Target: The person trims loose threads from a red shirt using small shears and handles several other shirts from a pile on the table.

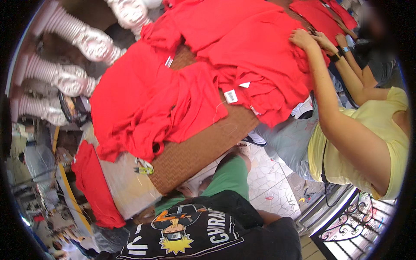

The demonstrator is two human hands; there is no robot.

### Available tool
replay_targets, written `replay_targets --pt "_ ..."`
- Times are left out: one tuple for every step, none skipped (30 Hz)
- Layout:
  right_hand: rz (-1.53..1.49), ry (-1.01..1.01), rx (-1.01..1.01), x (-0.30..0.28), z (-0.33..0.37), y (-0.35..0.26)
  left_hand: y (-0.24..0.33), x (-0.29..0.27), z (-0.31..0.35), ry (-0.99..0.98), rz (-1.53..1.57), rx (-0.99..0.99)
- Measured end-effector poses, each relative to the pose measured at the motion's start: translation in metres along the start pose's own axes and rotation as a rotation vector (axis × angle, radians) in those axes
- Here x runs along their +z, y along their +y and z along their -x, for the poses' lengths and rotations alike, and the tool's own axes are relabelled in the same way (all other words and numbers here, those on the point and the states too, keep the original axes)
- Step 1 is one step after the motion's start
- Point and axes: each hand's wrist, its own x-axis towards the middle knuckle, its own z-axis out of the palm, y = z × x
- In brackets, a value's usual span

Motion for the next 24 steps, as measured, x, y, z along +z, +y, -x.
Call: replay_targets --pt "-0.036 0.009 -0.004 0.005 -0.002 -0.009 0.002 -0.01 0.014 0.009 -0.035 -0.015" --pt "-0.064 0.015 0.005 0.008 0.003 -0.016 0.003 -0.015 0.022 0.011 -0.059 -0.019" --pt "-0.087 0.022 0.006 0.01 0.003 -0.02 0.003 -0.024 0.031 0.015 -0.094 -0.025" --pt "-0.104 0.024 0.007 0.013 0.006 -0.021 0.003 -0.031 0.04 0.011 -0.133 -0.032" --pt "-0.108 0.016 0.006 0.02 0.01 -0.02 0.001 -0.035 0.048 -0.001 -0.169 -0.038" --pt "-0.11 0.011 0.005 0.025 0.012 -0.017 -0.002 -0.039 0.056 -0.013 -0.216 -0.048" --pt "-0.098 0.014 -0.005 0.022 0.008 -0.013 -0.006 -0.05 0.066 -0.019 -0.284 -0.043" --pt "-0.101 0.016 -0.017 0.027 0.003 -0.013 -0.008 -0.063 0.077 -0.018 -0.377 -0.042" --pt "-0.107 0.027 -0.032 0.032 -0.005 -0.012 -0.004 -0.078 0.091 -0.019 -0.465 -0.037" --pt "-0.099 0.04 -0.043 0.033 -0.01 -0.009 0.008 -0.091 0.108 0.023 -0.584 -0.035" --pt "-0.091 0.063 -0.053 0.027 -0.015 -0.006 0.036 -0.102 0.133 0.087 -0.711 -0.051" --pt "-0.109 0.096 -0.063 0.023 -0.014 -0.008 0.097 -0.108 0.166 0.175 -0.8 -0.066" --pt "-0.122 0.154 -0.109 0.02 -0.017 -0.005 0.151 -0.107 0.194 0.275 -0.862 -0.08" --pt "-0.195 0.209 -0.079 -0.003 -0.002 -0.021 0.199 -0.108 0.214 0.393 -0.904 -0.125" --pt "-0.158 0.207 -0.099 -0.02 0.008 -0.025 0.232 -0.104 0.226 0.507 -0.925 -0.148" --pt "-0.158 0.002 -0.042 -0.046 0.006 -0.032 0.255 -0.1 0.236 0.533 -0.942 -0.056" --pt "-0.059 0.124 -0.048 -0.052 0.008 -0.039 0.275 -0.097 0.242 0.572 -0.948 0.045" --pt "-0.084 0.128 -0.048 -0.056 0.007 -0.04 0.288 -0.095 0.246 0.604 -0.953 0.151" --pt "-0.099 0.142 -0.055 -0.064 0.0 -0.039 0.296 -0.091 0.248 0.643 -0.989 0.18" --pt "-0.057 0.156 -0.066 -0.078 0.008 -0.044 0.301 -0.088 0.247 0.686 -1.013 0.215" --pt "-0.014 0.169 -0.078 -0.089 0.018 -0.05 0.304 -0.086 0.246 0.729 -1.034 0.252" --pt "-0.004 0.16 -0.079 -0.096 0.016 -0.054 0.301 -0.084 0.245 0.77 -1.005 0.287" --pt "0.007 0.152 -0.079 -0.101 0.01 -0.057 0.297 -0.084 0.24 0.811 -0.972 0.324" --pt "0.022 0.15 -0.081 -0.108 0.006 -0.06 0.294 -0.084 0.234 0.859 -0.939 0.361"
